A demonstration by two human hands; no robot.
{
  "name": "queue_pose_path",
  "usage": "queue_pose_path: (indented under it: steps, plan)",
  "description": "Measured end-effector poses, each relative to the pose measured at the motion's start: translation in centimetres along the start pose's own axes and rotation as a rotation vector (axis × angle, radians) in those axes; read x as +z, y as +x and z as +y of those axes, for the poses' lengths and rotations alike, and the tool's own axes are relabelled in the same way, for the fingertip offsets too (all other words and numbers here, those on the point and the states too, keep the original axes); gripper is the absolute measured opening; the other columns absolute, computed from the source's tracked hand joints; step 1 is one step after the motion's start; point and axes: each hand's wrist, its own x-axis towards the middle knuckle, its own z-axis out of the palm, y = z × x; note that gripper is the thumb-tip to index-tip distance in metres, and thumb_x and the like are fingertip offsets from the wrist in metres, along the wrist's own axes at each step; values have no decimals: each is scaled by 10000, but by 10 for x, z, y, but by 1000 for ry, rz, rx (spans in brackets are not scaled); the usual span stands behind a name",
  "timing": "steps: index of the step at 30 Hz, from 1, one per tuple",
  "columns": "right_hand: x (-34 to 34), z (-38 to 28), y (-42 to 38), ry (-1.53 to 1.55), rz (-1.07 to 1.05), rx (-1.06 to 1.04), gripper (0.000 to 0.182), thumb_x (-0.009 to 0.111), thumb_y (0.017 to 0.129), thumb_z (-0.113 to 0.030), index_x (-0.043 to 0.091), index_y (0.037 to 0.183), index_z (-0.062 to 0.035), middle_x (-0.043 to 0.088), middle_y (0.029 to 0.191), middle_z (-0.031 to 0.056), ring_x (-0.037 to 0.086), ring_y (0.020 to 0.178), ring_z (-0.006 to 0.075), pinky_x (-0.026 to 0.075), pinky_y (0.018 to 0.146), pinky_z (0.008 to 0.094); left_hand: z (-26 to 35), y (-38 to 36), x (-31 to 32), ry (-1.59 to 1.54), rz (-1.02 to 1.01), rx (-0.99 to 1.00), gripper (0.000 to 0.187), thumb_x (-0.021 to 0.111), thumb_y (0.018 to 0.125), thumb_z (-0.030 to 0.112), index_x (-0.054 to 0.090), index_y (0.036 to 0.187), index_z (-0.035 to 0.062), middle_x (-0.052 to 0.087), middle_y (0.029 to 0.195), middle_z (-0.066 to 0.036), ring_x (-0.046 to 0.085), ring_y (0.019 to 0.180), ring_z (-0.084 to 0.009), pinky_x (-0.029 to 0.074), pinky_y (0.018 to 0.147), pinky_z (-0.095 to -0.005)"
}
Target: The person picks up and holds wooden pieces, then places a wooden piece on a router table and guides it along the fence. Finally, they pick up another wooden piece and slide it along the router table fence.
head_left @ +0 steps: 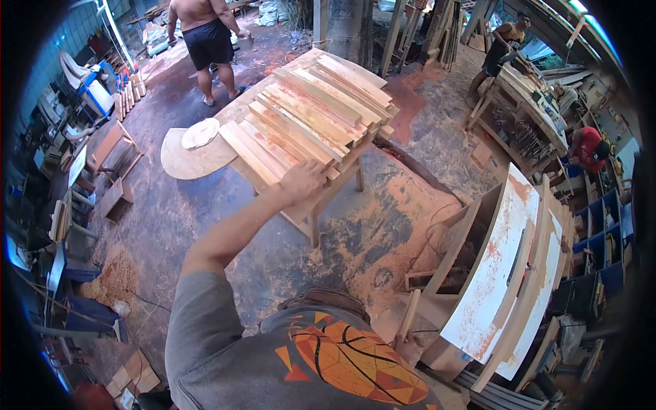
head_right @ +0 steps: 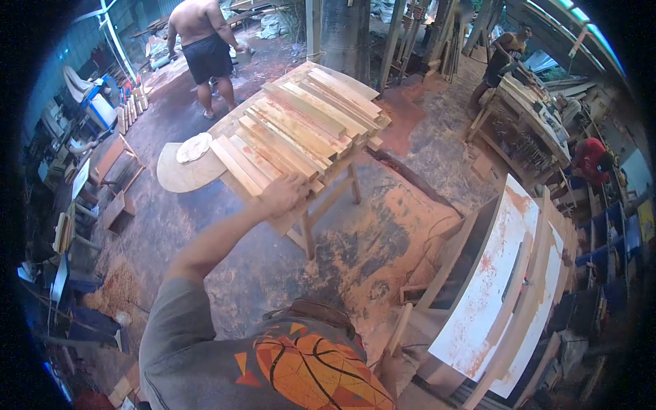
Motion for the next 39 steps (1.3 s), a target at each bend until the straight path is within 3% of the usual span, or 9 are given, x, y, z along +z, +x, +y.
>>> queue_pose_path:
  steps: [2, 5, 16, 21, 22, 26, 28, 35, 39]
  plan:
    - [16, 31, 7, 94, -34, 79, 582, 702, 852, -284, 590, 1391, -94, 713, 993, 252, 708, 888, 369, 547, 778, 437, -18, 3, -28, -118, -46, -17, 366, 670, 853, 252, 646, 1194, 121, 598, 1178, -77, 582, 1114, -289, 484, 928, -393]
    - [-59, -119, -58, -95, -57, 92, 554, 732, 833, -236, 606, 1310, 17, 705, 1035, 270, 694, 964, 421, 547, 811, 452, -49, -7, -66, -362, -21, -55, 437, 706, 822, 164, 619, 1239, 71, 614, 1205, -123, 589, 1138, -325, 471, 986, -432]
    - [-12, -36, -50, 28, 68, 86, 525, 697, 860, -229, 605, 1317, 11, 689, 1074, 312, 694, 985, 425, 544, 835, 450, -213, -27, -185, -1049, 368, -302, 522, 739, 885, 150, 579, 1369, 39, 671, 1198, -94, 643, 1113, -258, 505, 986, -381]
    - [2, -21, -43, -3, 157, 33, 599, 726, 843, -306, 589, 1345, -10, 683, 1093, 303, 674, 1034, 456, 540, 859, 512, -253, -38, -251, -979, 786, -350, 497, 668, 968, 292, 543, 1396, 72, 639, 1198, -108, 619, 1042, -220, 527, 884, -424]
    - [2, -22, -41, 33, 135, 14, 596, 720, 849, -305, 585, 1351, -14, 676, 1132, 299, 671, 1062, 443, 539, 877, 505, -258, -33, -245, -1345, 960, -334, 505, 672, 962, 324, 532, 1387, 89, 634, 1203, -107, 620, 1029, -220, 528, 870, -425]
    - [-16, -88, -41, 132, 17, -16, 566, 700, 866, -222, 572, 1370, 0, 689, 1097, 297, 706, 1007, 370, 549, 837, 422, -180, 25, -147, -1317, 1141, -709, 513, 700, 937, 328, 519, 1299, 14, 636, 1051, -87, 623, 907, -194, 525, 772, -338]
    - [-7, -97, -32, 159, 8, -69, 559, 694, 885, -228, 563, 1375, 9, 685, 1154, 267, 690, 1057, 367, 531, 900, 411, -69, 62, -162, -2124, 1236, -870, 351, 715, 883, 169, 559, 1132, -23, 639, 895, -131, 650, 737, -239, 569, 665, -366]
    - [-95, -216, -66, 723, -206, -364, 521, 668, 969, -142, 515, 1440, 19, 678, 1183, 92, 609, 1059, 152, 487, 930, 309, 1, 96, -57, -2768, 819, -544, 366, 538, 890, 386, 554, 972, 30, 567, 781, -84, 611, 686, -212, 545, 600, -352]
    - [-131, -233, -95, 518, -226, -492, 560, 743, 926, -145, 542, 1425, 10, 719, 1070, 71, 632, 872, 95, 523, 757, 262, 7, 102, -50, -3030, 800, -417, 415, 553, 886, 412, 570, 1001, 14, 529, 750, -54, 572, 688, -180, 507, 580, -322]
